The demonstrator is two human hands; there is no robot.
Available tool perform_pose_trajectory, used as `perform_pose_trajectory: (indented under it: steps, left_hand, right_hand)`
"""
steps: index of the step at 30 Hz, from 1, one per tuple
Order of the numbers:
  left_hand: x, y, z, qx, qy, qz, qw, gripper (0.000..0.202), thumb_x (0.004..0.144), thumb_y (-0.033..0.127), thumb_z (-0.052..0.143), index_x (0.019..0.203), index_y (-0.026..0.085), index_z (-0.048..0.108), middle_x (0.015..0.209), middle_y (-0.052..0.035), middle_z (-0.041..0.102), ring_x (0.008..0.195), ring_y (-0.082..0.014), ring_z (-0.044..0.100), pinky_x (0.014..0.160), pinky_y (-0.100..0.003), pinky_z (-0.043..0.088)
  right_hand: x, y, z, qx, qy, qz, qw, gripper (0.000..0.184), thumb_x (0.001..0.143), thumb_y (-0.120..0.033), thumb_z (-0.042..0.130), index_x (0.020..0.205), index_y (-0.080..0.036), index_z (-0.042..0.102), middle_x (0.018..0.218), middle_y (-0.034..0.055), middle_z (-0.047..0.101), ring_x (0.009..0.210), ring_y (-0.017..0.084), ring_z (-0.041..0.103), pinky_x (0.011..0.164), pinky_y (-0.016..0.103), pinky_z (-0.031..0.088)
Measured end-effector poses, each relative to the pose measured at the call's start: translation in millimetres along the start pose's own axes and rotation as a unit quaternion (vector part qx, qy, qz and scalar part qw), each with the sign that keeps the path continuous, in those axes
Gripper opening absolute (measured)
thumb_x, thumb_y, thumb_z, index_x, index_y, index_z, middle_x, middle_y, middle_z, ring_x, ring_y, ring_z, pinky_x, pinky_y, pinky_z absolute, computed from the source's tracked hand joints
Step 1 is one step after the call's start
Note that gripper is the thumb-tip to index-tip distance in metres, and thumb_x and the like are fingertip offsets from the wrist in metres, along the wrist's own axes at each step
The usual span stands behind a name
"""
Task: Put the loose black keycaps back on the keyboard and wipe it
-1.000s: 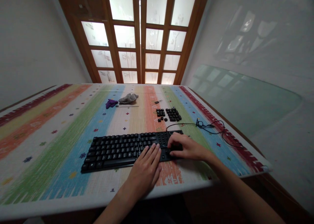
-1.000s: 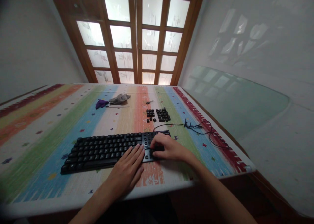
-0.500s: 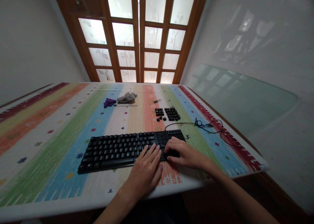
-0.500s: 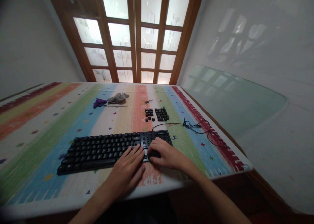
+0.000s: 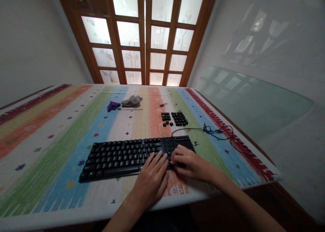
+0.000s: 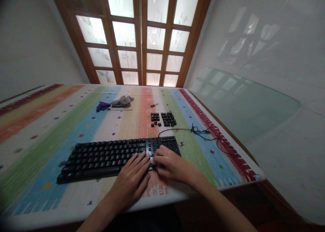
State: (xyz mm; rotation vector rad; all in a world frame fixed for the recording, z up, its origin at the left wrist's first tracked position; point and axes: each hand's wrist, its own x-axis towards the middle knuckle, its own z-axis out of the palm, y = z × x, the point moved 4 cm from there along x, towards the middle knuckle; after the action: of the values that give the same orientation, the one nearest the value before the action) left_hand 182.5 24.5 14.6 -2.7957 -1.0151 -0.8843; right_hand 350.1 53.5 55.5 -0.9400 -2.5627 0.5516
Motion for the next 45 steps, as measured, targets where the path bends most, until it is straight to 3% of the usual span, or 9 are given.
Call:
perform_pose_trajectory:
  steps: [14,31,45]
  left_hand:
    - [-1,0,-0.2,-0.008,-0.002,-0.006,1.0,0.042,0.093,0.016,0.05,0.135,0.014,0.056,0.141,-0.0112,0.058,0.138,-0.0279,0.048,0.112,-0.053,0.045]
    - [0,2,-0.3,-0.004,-0.004,-0.006,1.0,0.04,0.093,0.016,0.05,0.131,0.012,0.057,0.139,-0.0117,0.06,0.136,-0.0292,0.049,0.111,-0.054,0.045]
    - [-1,1,0.7,-0.002,0.0,-0.008,1.0,0.04,0.093,0.017,0.05,0.133,0.013,0.056,0.139,-0.0109,0.06,0.136,-0.0286,0.05,0.111,-0.053,0.045]
  right_hand:
    - [-5,8,4,0.035,0.061,0.013,0.997,0.014,0.084,-0.005,0.058,0.089,-0.018,0.059,0.09,0.0051,0.061,0.088,0.02,0.052,0.077,0.033,0.045]
    - [-13,5,10,0.028,0.1,-0.001,0.995,0.009,0.093,-0.012,0.056,0.087,-0.019,0.059,0.094,0.0065,0.063,0.09,0.02,0.053,0.078,0.034,0.045]
    - [-12,-4,16,-0.029,0.053,0.013,0.998,0.013,0.094,-0.009,0.048,0.093,-0.019,0.057,0.1,0.0083,0.059,0.093,0.021,0.05,0.081,0.035,0.047]
